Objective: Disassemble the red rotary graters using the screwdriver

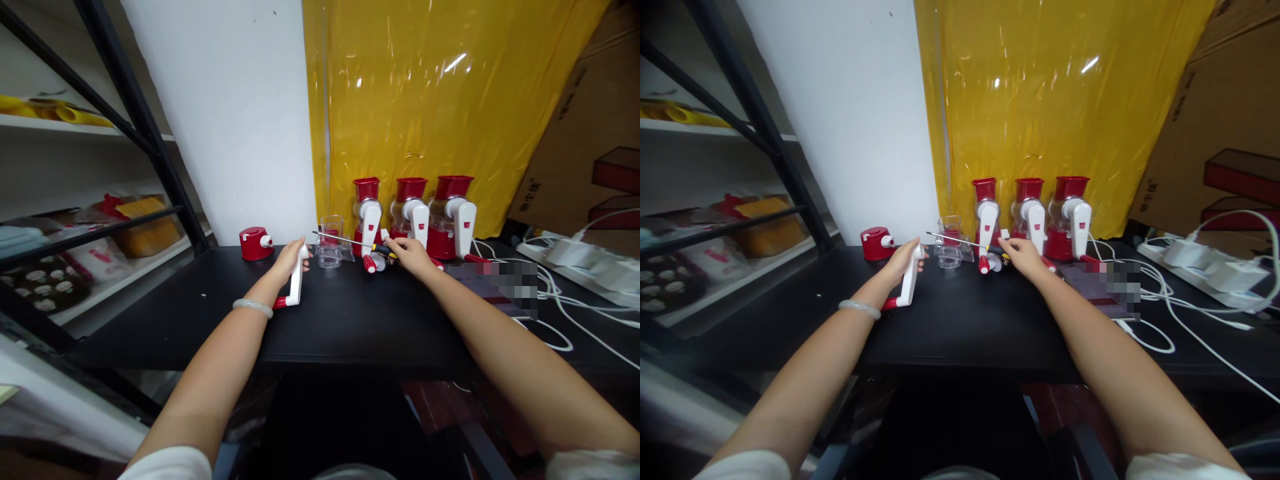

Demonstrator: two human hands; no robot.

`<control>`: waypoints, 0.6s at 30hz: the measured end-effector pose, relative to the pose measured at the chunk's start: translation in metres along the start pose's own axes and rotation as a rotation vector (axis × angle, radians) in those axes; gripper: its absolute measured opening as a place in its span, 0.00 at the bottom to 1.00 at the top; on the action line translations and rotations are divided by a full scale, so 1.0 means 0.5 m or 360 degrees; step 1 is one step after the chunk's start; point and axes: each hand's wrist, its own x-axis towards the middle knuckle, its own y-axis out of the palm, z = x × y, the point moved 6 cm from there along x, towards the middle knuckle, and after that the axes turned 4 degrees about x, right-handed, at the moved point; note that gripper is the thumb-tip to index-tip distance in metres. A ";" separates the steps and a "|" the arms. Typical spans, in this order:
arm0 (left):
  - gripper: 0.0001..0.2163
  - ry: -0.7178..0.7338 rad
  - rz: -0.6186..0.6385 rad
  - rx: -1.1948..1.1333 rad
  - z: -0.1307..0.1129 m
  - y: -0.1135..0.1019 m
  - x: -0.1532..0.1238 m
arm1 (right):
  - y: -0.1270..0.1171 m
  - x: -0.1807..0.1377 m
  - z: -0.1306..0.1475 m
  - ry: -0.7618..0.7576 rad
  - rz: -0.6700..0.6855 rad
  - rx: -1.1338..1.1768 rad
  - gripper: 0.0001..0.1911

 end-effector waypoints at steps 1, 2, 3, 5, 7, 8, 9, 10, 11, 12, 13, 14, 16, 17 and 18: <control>0.13 0.0017 0.0013 -0.0024 -0.001 0.001 0.001 | 0.000 0.000 0.000 0.0003 0.0000 0.0005 0.31; 0.13 0.0034 0.0026 -0.0048 -0.002 0.002 0.002 | 0.001 0.000 0.000 -0.0002 -0.0006 0.0006 0.31; 0.14 0.0051 0.0039 -0.0071 -0.004 0.003 0.003 | 0.000 0.000 0.001 -0.0013 -0.0016 0.0003 0.31; 0.15 0.0087 0.0051 -0.0114 -0.006 0.003 0.004 | 0.000 0.000 0.002 -0.0039 -0.0038 -0.0004 0.31; 0.16 0.0120 0.0064 -0.0150 -0.008 0.003 0.005 | 0.000 0.001 0.002 -0.0054 -0.0043 -0.0025 0.30; 0.16 0.0134 0.0075 -0.0162 -0.009 0.003 0.005 | 0.001 0.001 0.001 -0.0060 -0.0040 -0.0040 0.29; 0.16 0.0146 0.0090 -0.0169 -0.010 0.004 0.005 | 0.001 0.002 0.000 -0.0064 -0.0035 -0.0055 0.29; 0.15 0.0156 0.0109 -0.0173 -0.011 0.005 0.004 | 0.002 0.002 -0.001 -0.0067 -0.0028 -0.0067 0.28; 0.15 0.0163 0.0131 -0.0175 -0.011 0.007 0.004 | 0.003 0.002 -0.001 -0.0070 -0.0019 -0.0075 0.27; 0.15 0.0164 0.0152 -0.0175 -0.012 0.009 0.002 | 0.003 0.002 -0.001 -0.0075 -0.0011 -0.0080 0.26; 0.15 0.0159 0.0172 -0.0175 -0.013 0.011 0.001 | 0.004 0.001 -0.001 -0.0082 -0.0006 -0.0082 0.26; 0.15 0.0151 0.0188 -0.0175 -0.014 0.013 -0.001 | 0.004 0.001 0.001 -0.0091 0.0002 -0.0082 0.25; 0.16 0.0127 0.0218 -0.0173 -0.016 0.017 -0.004 | 0.006 -0.001 0.006 -0.0114 0.0013 -0.0074 0.25; 0.17 0.0122 0.0240 -0.0173 -0.018 0.020 -0.006 | 0.007 -0.003 0.009 -0.0129 0.0013 -0.0068 0.25; 0.17 0.0123 0.0270 -0.0173 -0.020 0.022 -0.008 | 0.007 -0.004 0.014 -0.0147 0.0012 -0.0067 0.25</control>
